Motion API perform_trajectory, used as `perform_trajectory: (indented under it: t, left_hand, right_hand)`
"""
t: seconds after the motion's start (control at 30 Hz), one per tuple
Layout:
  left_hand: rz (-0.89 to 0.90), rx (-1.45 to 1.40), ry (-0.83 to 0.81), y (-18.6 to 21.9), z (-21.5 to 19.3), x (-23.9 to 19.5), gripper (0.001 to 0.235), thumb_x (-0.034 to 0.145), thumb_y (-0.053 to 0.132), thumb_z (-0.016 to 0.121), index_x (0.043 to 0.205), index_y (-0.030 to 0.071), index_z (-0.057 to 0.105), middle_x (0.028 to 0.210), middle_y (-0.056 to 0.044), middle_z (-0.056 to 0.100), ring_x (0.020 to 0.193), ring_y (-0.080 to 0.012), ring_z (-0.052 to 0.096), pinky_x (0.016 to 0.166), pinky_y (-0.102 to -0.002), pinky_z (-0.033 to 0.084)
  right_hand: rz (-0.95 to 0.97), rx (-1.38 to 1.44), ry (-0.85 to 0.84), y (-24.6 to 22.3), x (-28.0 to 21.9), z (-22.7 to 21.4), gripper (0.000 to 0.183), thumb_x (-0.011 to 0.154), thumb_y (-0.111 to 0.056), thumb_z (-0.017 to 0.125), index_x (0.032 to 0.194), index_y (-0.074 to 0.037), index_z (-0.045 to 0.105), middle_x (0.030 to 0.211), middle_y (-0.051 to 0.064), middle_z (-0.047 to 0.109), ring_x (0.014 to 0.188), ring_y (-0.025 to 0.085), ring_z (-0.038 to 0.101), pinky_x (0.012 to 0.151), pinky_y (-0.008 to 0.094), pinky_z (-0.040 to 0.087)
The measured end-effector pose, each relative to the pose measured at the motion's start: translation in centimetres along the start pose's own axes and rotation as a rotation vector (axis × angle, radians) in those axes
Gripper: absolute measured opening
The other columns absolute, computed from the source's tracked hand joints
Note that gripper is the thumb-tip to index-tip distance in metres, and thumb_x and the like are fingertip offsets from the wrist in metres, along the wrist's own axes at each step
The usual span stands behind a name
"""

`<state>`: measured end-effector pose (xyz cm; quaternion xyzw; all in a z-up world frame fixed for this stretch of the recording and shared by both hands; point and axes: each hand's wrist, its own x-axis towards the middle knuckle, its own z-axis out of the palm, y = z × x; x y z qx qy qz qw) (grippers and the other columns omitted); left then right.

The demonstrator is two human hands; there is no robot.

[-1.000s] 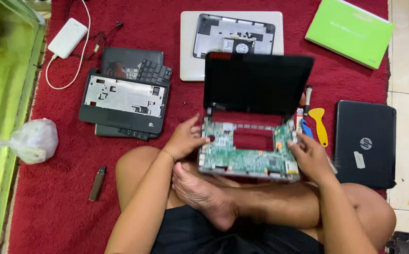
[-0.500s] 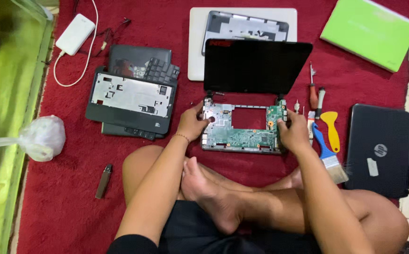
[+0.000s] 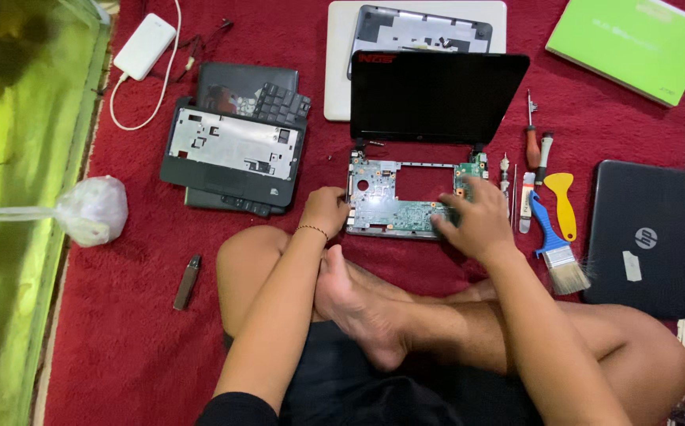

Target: The person disassembles a laptop by removing screws from the motherboard and lifting the board out of the chassis. They then place the motherboard into a different laptop chassis and begin securing it with screws.

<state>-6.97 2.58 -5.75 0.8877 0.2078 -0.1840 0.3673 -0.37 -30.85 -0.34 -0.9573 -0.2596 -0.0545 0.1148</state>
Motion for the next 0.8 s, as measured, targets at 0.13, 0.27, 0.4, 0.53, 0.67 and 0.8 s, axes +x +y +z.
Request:
perform_trajectory:
  t: [0.13,0.27,0.4,0.53,0.67,0.8]
  left_hand:
    - [-0.032,-0.086,0.023,-2.1,1.0,1.1,0.035,0.09,0.017,0.07,0.124,0.012,0.075,0.105,-0.013,0.079,0.102,-0.0317,0.074,0.088,-0.043,0.061]
    - [-0.107,-0.209,-0.009,-2.1,0.6,1.7,0.033,0.089,0.013,0.071,0.122,0.01,0.075,0.084,-0.012,0.078,0.067,-0.0193,0.075,0.064,-0.031,0.062]
    - [-0.152,-0.205,-0.056,-2.6,0.9,2.8,0.033,0.089,0.015,0.071,0.122,0.014,0.075,0.084,-0.011,0.079,0.063,-0.0171,0.075,0.062,-0.029,0.064]
    - [-0.147,-0.143,-0.083,-2.9,1.2,3.5,0.032,0.089,0.019,0.072,0.121,0.018,0.076,0.089,-0.011,0.079,0.076,-0.0212,0.076,0.072,-0.033,0.063]
    - [-0.172,-0.183,-0.114,-2.9,0.8,3.4,0.033,0.088,0.015,0.071,0.12,0.015,0.076,0.088,-0.012,0.079,0.074,-0.0184,0.077,0.07,-0.03,0.064]
    - [-0.167,-0.205,-0.125,-1.9,0.0,2.8,0.032,0.086,0.012,0.07,0.118,0.01,0.076,0.086,-0.013,0.079,0.067,-0.0175,0.077,0.061,-0.028,0.065]
  right_hand:
    - [-0.098,0.018,-0.09,-0.9,-0.1,0.2,0.059,0.072,-0.065,0.076,0.12,-0.03,0.073,0.128,0.0,0.064,0.134,0.025,0.055,0.122,0.064,0.028]
    - [-0.191,-0.025,-0.11,-1.5,0.4,-0.6,0.066,0.07,-0.069,0.076,0.125,-0.033,0.068,0.111,-0.002,0.064,0.117,0.021,0.063,0.124,0.065,0.027]
    - [-0.273,-0.035,-0.011,-2.2,0.7,-1.5,0.059,0.072,-0.063,0.075,0.124,-0.036,0.07,0.109,0.002,0.06,0.109,0.026,0.064,0.122,0.061,0.032]
    - [-0.293,-0.017,-0.007,-1.5,1.1,-1.0,0.059,0.071,-0.061,0.075,0.124,-0.037,0.07,0.108,0.002,0.059,0.106,0.027,0.063,0.12,0.061,0.033]
    - [-0.324,-0.027,-0.053,-1.0,1.1,-0.2,0.056,0.076,-0.063,0.072,0.126,-0.037,0.071,0.11,0.003,0.061,0.106,0.027,0.064,0.119,0.061,0.036]
    - [-0.361,-0.054,-0.111,-0.9,0.7,0.4,0.054,0.081,-0.062,0.07,0.127,-0.034,0.072,0.11,0.005,0.063,0.105,0.028,0.066,0.116,0.062,0.039]
